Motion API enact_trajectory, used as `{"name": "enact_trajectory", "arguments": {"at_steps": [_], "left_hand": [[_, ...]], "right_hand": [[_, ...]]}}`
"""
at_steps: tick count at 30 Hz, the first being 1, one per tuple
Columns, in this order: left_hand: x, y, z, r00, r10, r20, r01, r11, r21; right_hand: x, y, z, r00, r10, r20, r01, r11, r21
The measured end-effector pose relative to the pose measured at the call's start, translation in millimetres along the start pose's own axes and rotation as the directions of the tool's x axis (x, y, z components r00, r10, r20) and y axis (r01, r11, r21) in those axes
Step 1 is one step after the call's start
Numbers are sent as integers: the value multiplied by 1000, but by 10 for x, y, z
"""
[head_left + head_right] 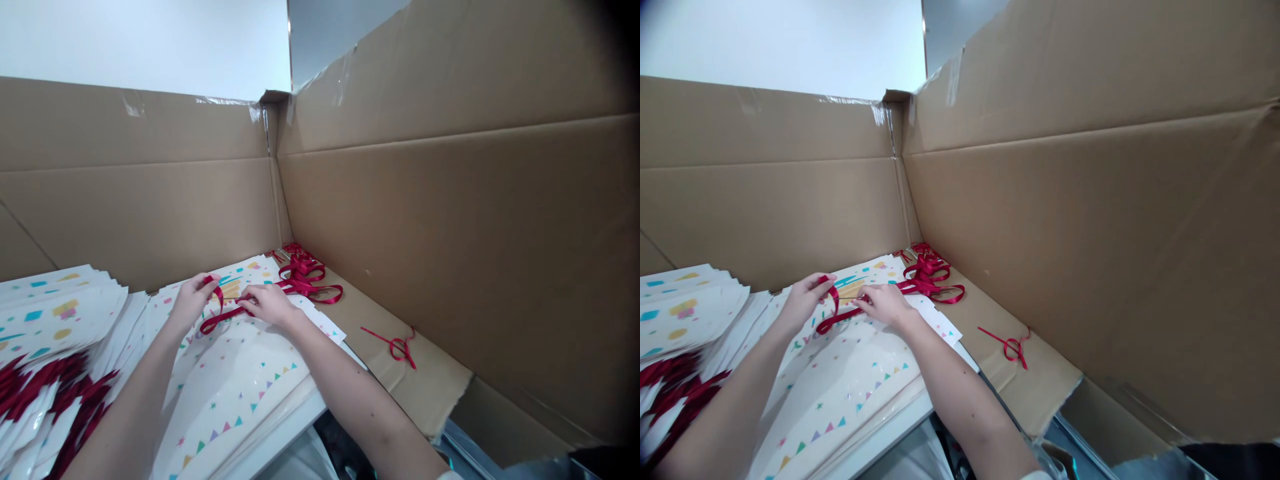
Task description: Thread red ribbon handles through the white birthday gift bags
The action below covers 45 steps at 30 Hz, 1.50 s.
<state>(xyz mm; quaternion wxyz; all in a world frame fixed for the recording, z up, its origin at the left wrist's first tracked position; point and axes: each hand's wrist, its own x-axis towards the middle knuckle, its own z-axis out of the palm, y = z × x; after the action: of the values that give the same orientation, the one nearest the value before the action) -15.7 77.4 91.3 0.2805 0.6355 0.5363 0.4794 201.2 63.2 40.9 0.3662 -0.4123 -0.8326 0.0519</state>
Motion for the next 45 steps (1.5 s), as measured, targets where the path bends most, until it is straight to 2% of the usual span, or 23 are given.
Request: {"name": "enact_trajectory", "arguments": {"at_steps": [3, 6, 8, 10, 13, 17, 19, 22, 27, 33, 38, 42, 45], "left_hand": [[4, -51, 56, 1000, 11, 5, -10, 996, -87], [54, -104, -92, 989, -26, -144, 8, 992, -125], [87, -141, -231, 978, -55, -199, 27, 990, -139], [98, -161, -335, 983, -77, -166, 57, 991, -124], [57, -127, -362, 997, -77, -18, 77, 997, 0], [-26, -10, -259, 974, -45, 221, 8, 986, 164], [-45, 22, -227, 962, -24, 273, -35, 977, 210], [-49, 29, -238, 966, -7, 259, -60, 966, 251], [-68, 67, -293, 970, -21, 244, -27, 980, 195], [-86, 100, -302, 973, -18, 230, -30, 978, 206], [-93, 84, -286, 968, -58, 244, 21, 988, 153], [-79, 33, -285, 962, -40, 272, 7, 992, 123], [-59, -28, -300, 966, -49, 254, 17, 992, 126]], "right_hand": [[-3, -20, 18, 998, -69, -7, 69, 998, -11], [1, 19, -20, 996, -71, -57, 71, 997, -12], [6, 55, -58, 991, -43, -129, 41, 999, -19], [11, 81, -86, 975, -8, -223, 0, 999, -34], [18, 99, -83, 950, 14, -311, -34, 998, -61], [21, 109, -22, 952, -4, -308, -30, 994, -103], [18, 108, -3, 955, -7, -298, -28, 993, -113], [8, 89, -13, 957, -3, -289, -26, 995, -97], [-13, 46, -67, 962, 15, -271, -38, 996, -80], [-22, 66, -56, 968, 20, -249, -38, 997, -68], [-25, 87, -38, 975, 25, -222, -38, 998, -52], [-26, 90, -41, 975, 30, -222, -41, 998, -48], [-27, 96, -42, 975, 32, -222, -43, 998, -43]]}}
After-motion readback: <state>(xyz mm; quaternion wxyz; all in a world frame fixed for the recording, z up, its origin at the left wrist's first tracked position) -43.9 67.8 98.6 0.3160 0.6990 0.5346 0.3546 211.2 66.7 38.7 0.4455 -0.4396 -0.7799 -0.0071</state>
